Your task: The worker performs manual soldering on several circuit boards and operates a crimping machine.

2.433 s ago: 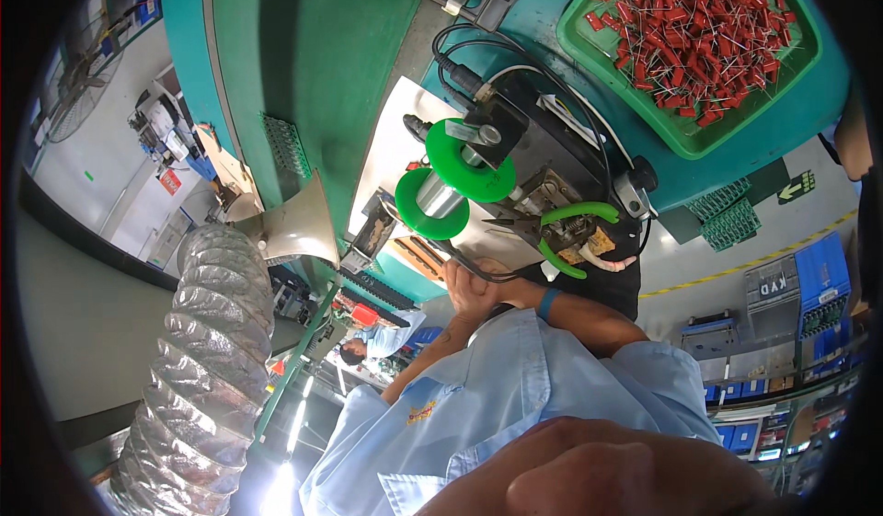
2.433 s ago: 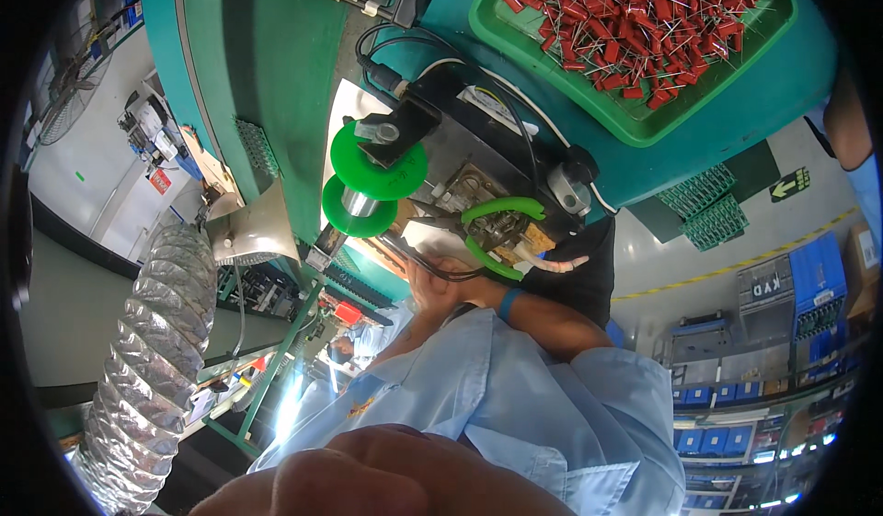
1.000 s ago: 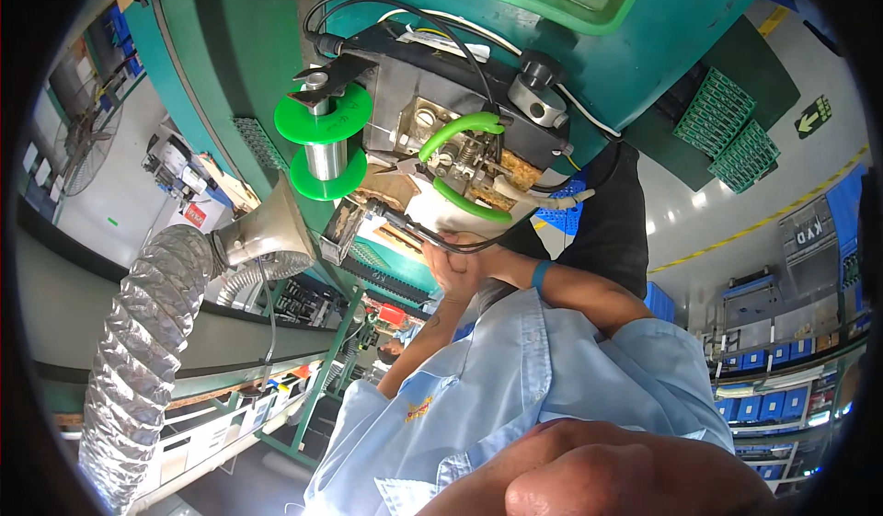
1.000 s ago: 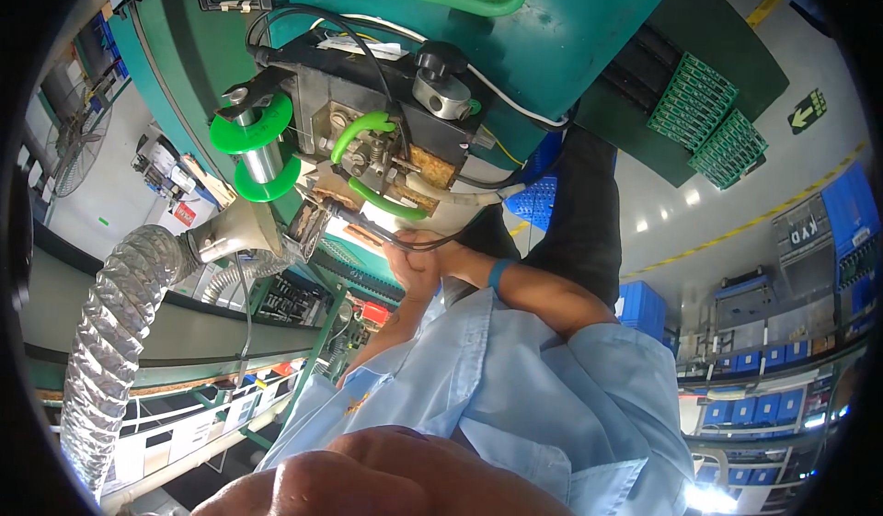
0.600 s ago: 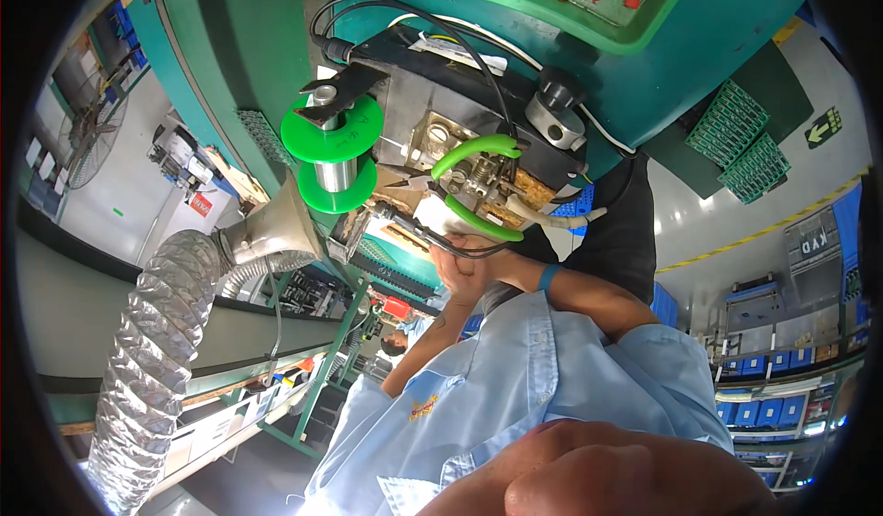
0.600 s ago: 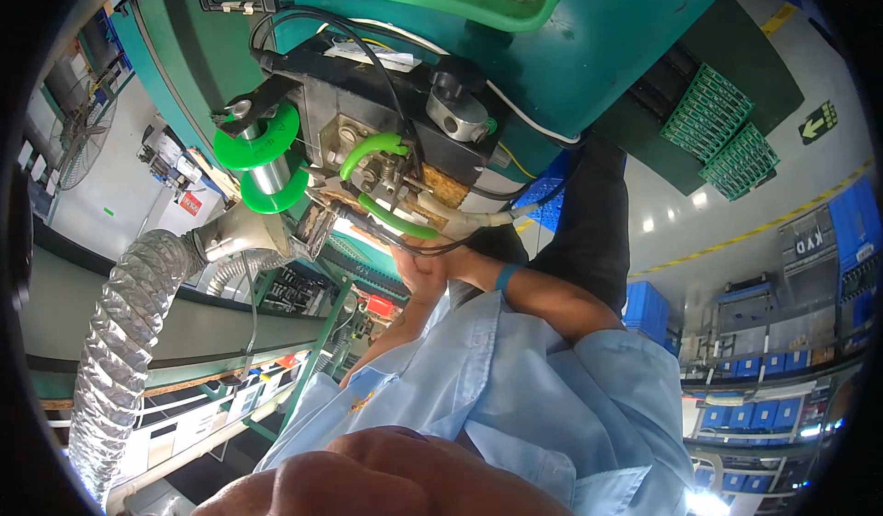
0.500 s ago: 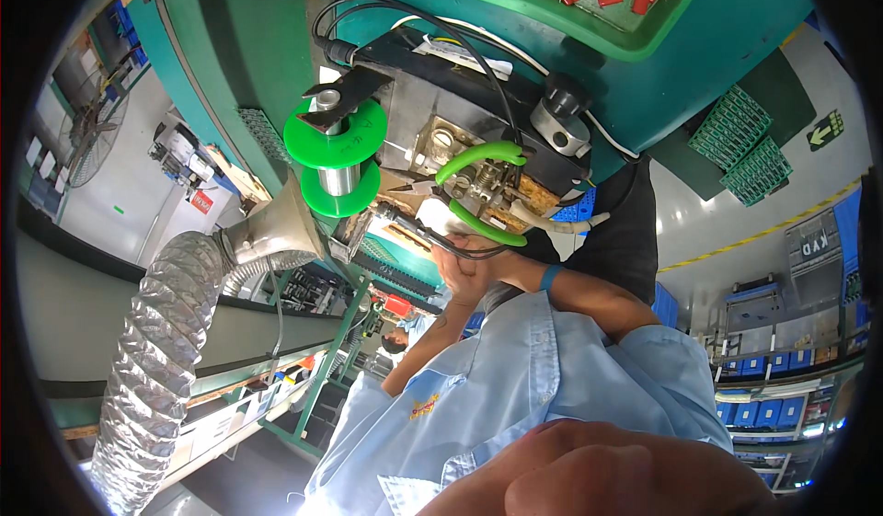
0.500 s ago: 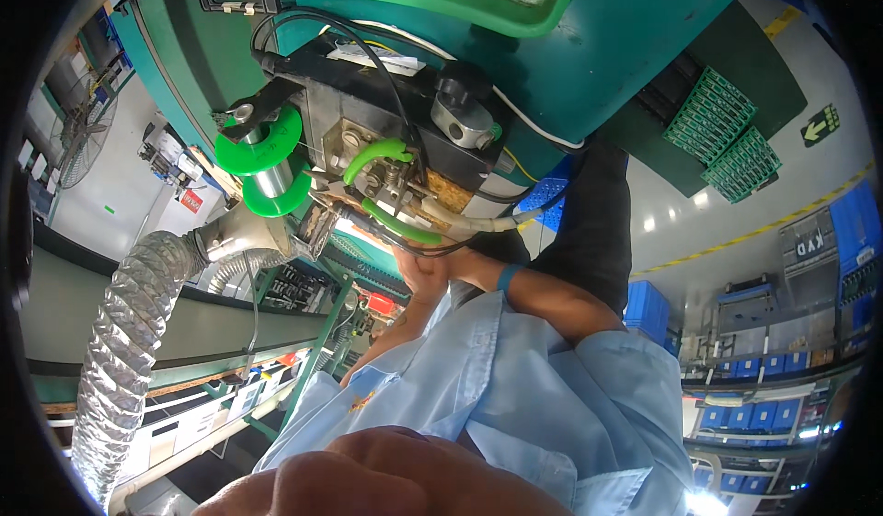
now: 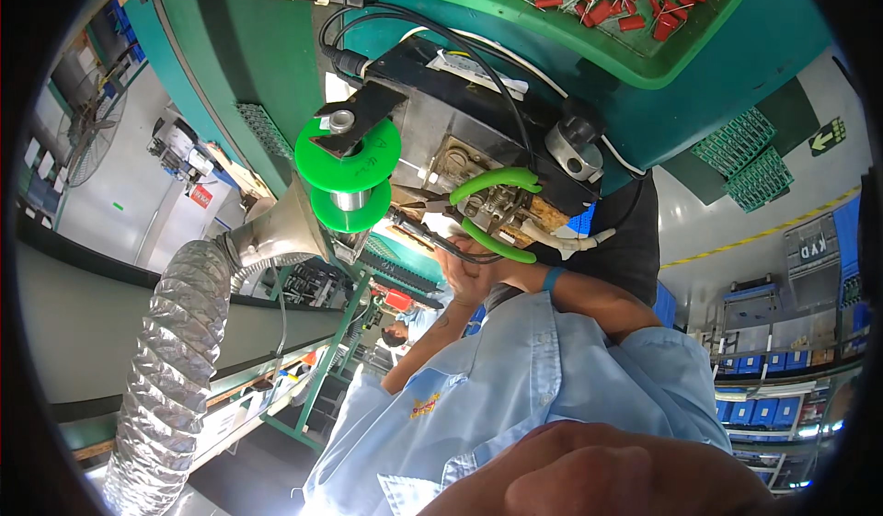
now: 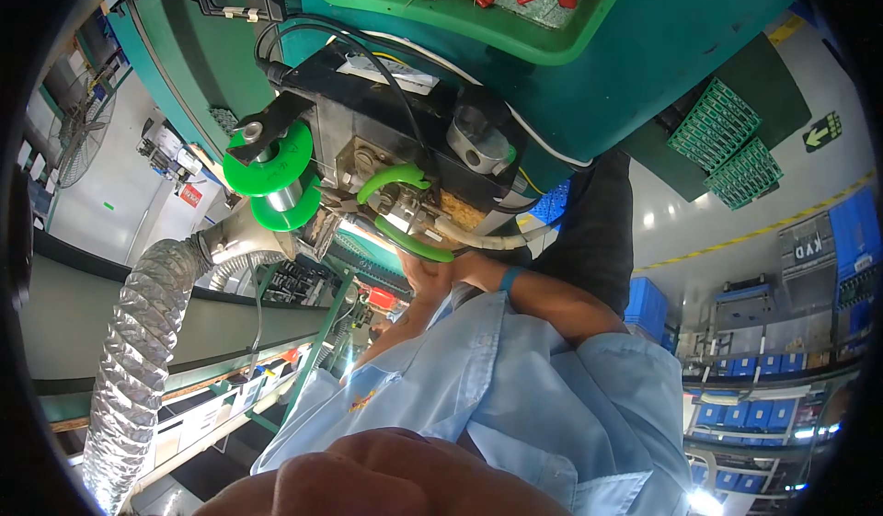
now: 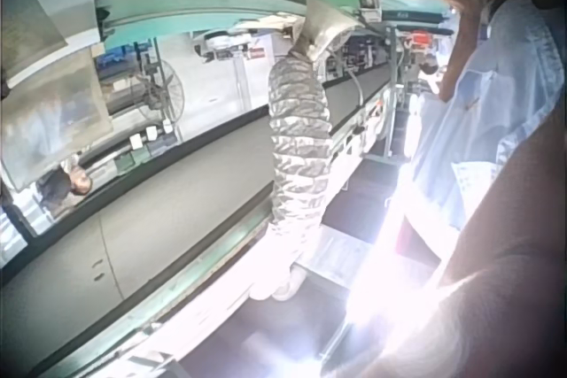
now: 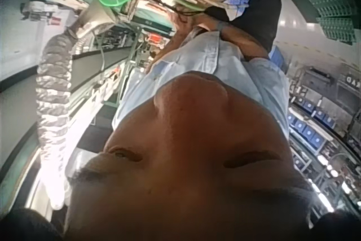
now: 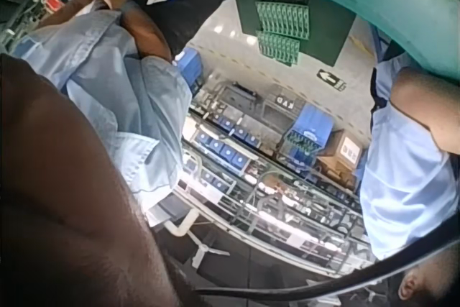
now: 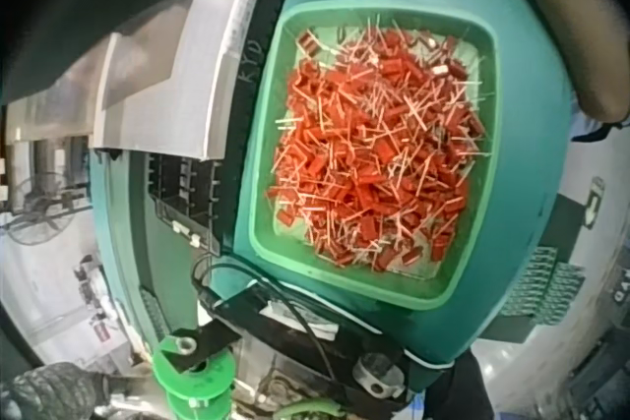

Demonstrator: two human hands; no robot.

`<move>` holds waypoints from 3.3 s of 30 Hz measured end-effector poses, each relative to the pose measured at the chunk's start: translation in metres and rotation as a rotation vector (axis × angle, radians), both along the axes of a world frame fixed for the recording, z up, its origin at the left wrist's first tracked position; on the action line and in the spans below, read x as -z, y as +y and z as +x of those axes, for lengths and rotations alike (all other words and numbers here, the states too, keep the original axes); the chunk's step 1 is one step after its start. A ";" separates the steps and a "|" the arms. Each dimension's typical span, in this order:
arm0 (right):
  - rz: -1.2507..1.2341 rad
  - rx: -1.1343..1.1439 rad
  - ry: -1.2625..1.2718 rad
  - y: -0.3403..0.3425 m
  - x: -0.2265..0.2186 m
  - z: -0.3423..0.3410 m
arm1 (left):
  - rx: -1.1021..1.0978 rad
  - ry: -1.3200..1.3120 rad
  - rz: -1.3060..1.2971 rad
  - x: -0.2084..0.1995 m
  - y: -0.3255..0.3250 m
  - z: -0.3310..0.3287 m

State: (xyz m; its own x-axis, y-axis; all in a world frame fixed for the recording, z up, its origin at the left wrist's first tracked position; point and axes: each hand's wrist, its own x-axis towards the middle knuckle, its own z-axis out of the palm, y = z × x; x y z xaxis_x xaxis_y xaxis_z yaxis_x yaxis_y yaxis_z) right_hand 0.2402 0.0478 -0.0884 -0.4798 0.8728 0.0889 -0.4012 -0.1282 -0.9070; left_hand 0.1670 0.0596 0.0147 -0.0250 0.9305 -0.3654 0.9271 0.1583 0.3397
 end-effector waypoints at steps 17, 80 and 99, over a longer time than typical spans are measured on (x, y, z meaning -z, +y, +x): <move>-0.289 -0.025 0.223 0.007 -0.008 0.003 | -0.069 -0.013 -0.040 -0.001 0.000 0.003; 0.932 -0.046 -0.852 0.024 -0.048 -0.005 | -0.444 0.492 0.087 0.008 0.023 -0.546; 1.057 0.112 -0.728 0.015 -0.038 0.003 | -0.463 0.199 0.435 -0.016 -0.189 -0.297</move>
State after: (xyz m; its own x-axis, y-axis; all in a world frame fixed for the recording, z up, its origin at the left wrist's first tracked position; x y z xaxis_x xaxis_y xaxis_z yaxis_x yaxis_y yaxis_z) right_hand 0.2436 0.0630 -0.0502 -0.6385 0.5781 0.5080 0.2647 0.7848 -0.5604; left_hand -0.1301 -0.1292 0.0305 -0.4855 0.8692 0.0940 0.8482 0.4422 0.2916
